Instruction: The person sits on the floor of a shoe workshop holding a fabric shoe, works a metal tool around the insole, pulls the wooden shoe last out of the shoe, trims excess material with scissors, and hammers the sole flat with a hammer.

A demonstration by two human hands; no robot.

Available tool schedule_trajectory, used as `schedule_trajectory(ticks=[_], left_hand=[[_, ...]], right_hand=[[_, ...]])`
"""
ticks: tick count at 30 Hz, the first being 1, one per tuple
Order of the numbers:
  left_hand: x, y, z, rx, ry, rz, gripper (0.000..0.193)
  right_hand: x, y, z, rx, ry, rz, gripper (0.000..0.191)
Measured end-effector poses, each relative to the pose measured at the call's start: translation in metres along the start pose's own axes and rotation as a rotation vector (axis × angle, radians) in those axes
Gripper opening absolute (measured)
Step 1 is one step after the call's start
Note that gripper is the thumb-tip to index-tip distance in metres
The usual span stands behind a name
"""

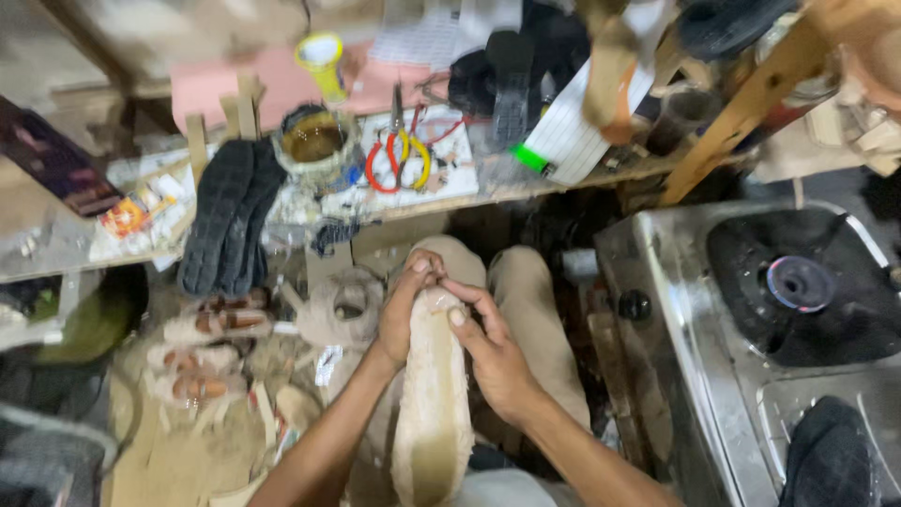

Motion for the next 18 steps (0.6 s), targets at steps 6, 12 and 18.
schedule_trajectory(ticks=[6,12,18], left_hand=[[-0.033,0.034,-0.007,-0.048,-0.134,-0.002,0.023],[-0.039,0.054,-0.012,-0.290,-0.053,0.196,0.029],[-0.026,0.042,0.006,-0.461,0.262,0.211,0.031]], right_hand=[[-0.001,-0.022,-0.001,-0.054,-0.127,0.424,0.032],[-0.011,-0.053,-0.005,0.150,-0.072,-0.030,0.041],[0.002,-0.094,0.013,0.690,0.134,-1.134,0.049]])
Point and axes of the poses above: each hand's wrist, its own z-axis towards the middle knuckle, its own x-axis out of the back of the hand, y = z × x, the point moved 5 cm from there along z, towards the middle knuckle, and after that the axes turned 6 degrees about y, right-handed, at the moved point
